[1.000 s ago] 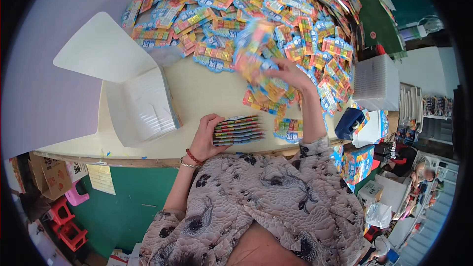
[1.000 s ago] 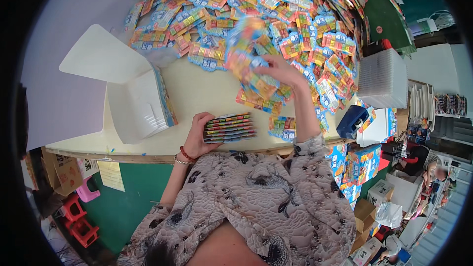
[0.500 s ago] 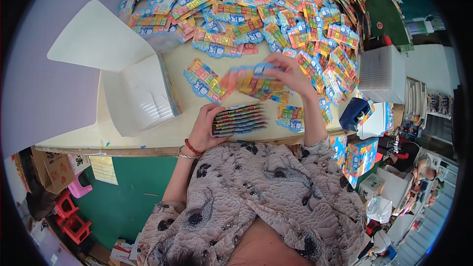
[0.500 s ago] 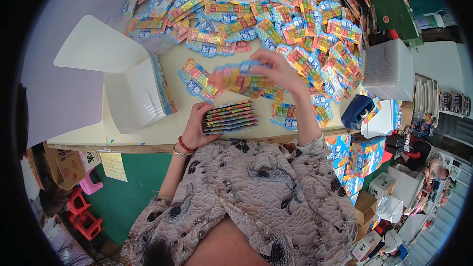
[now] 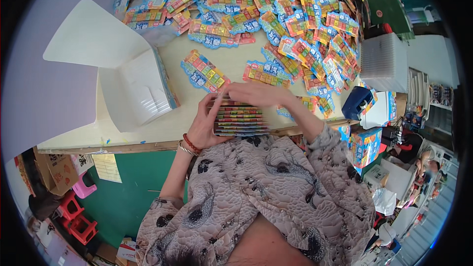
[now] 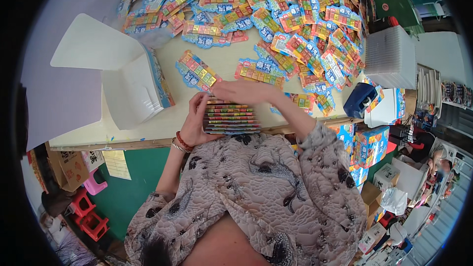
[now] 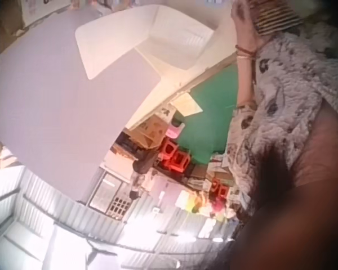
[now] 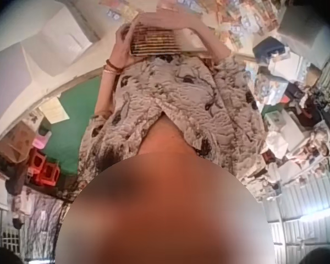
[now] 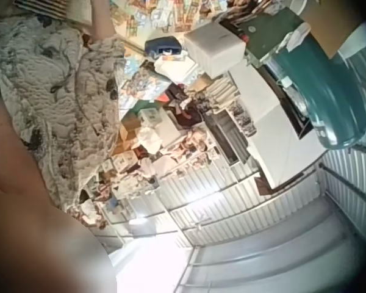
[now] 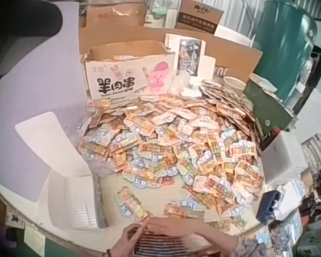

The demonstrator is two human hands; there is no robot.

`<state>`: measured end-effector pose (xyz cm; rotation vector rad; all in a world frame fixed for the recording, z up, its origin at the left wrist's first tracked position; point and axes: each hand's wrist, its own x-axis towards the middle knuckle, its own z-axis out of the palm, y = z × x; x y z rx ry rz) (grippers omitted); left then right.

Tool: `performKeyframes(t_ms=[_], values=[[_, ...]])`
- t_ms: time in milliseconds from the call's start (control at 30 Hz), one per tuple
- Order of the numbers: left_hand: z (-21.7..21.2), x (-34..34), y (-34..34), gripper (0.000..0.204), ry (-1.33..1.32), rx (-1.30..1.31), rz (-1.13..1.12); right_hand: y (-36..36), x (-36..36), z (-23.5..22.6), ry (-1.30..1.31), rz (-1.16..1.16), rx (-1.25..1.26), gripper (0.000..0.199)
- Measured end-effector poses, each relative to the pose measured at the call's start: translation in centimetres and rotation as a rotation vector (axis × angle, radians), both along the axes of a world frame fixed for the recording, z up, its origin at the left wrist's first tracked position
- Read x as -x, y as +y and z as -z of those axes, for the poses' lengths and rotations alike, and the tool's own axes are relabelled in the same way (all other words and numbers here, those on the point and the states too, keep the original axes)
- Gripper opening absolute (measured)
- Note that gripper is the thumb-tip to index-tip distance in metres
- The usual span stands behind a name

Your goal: Sorting and packing small colorful packets into a cardboard box on a factory workstation.

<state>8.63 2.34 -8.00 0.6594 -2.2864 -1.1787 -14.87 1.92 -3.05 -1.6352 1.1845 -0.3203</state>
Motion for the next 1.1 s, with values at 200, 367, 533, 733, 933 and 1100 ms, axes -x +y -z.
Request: performKeyframes(t_ms=[200, 367, 533, 733, 933, 1100], values=[[-0.4, 0.2, 0.5, 0.104, -0.084, -0.036, 0.008, -5.9, -2.1, 0.6, 0.226, -0.272, 0.545, 0.029], [-0.1, 0.2, 0.5, 0.109, -0.072, 0.006, 0.024, -8.1, -2.1, 3.6, 0.231, -0.393, 0.720, 0.021], [0.0, -0.3, 0.4, 0.119, -0.078, -0.019, 0.046, -6.1, 4.8, 4.4, 0.447, -0.369, 0.685, 0.030], [1.1, -0.5, 0.4, 0.133, -0.037, 0.017, 0.070, 5.8, 4.3, 2.8, -0.454, 0.412, 0.174, 0.067], [2.0, 0.3, 0.6, 0.129, 0.020, -0.030, -0.003, 11.5, -1.9, 5.2, -0.599, 0.714, 0.175, 0.089], [1.0, 0.7, -1.7, 0.132, 0.023, -0.029, -0.017, 8.2, -1.6, 5.2, -0.677, 0.798, 0.250, 0.091]])
